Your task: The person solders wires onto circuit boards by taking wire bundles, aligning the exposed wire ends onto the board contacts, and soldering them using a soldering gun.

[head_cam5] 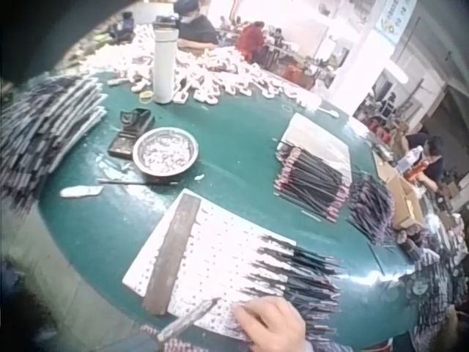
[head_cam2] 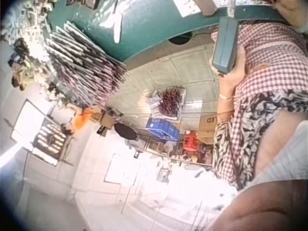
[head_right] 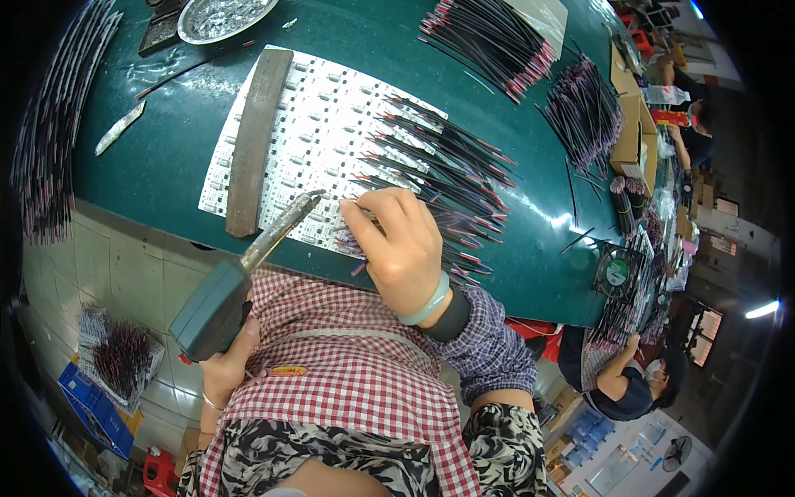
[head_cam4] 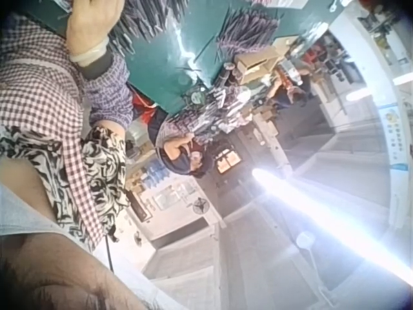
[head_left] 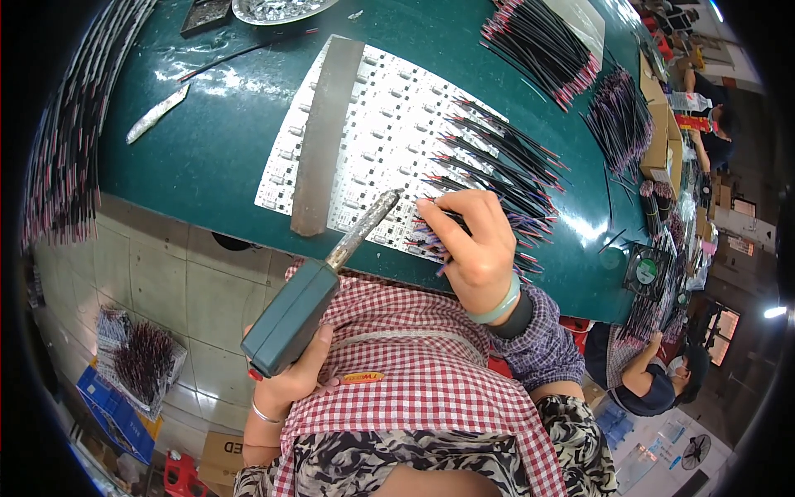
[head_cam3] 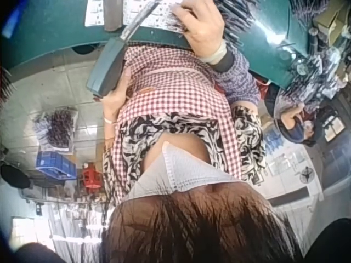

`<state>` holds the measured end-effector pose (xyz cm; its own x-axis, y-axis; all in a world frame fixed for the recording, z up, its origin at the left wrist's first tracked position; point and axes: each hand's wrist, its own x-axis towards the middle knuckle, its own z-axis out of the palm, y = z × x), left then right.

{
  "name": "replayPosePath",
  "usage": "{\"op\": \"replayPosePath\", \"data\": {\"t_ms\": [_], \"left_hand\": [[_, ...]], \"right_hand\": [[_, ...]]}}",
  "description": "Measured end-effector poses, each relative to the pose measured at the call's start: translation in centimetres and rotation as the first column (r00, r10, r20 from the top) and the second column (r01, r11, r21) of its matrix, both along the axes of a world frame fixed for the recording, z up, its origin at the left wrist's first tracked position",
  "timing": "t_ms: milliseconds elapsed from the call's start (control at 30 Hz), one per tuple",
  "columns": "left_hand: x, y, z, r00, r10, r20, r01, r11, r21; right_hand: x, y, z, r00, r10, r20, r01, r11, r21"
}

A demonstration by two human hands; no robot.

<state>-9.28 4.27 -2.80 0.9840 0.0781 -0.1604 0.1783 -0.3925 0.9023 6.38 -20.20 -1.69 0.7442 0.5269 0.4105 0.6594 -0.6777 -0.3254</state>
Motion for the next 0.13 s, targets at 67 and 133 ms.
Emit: {"op": "replayPosePath", "data": {"t_ms": [67,133], "left_hand": [[0.01,0.08,0.00,1.000,0.021,0.019,-0.019,0.995,-0.099],[0.15,0.09,-0.07,0.998,0.042,0.035,-0.035,0.980,-0.197]], "right_hand": [[-0.68,-0.15,1.20,1.000,-0.013,-0.019,0.015,0.997,0.073],[-1.15,-0.03,0.72,0.997,-0.039,-0.064,0.044,0.995,0.090]]}}
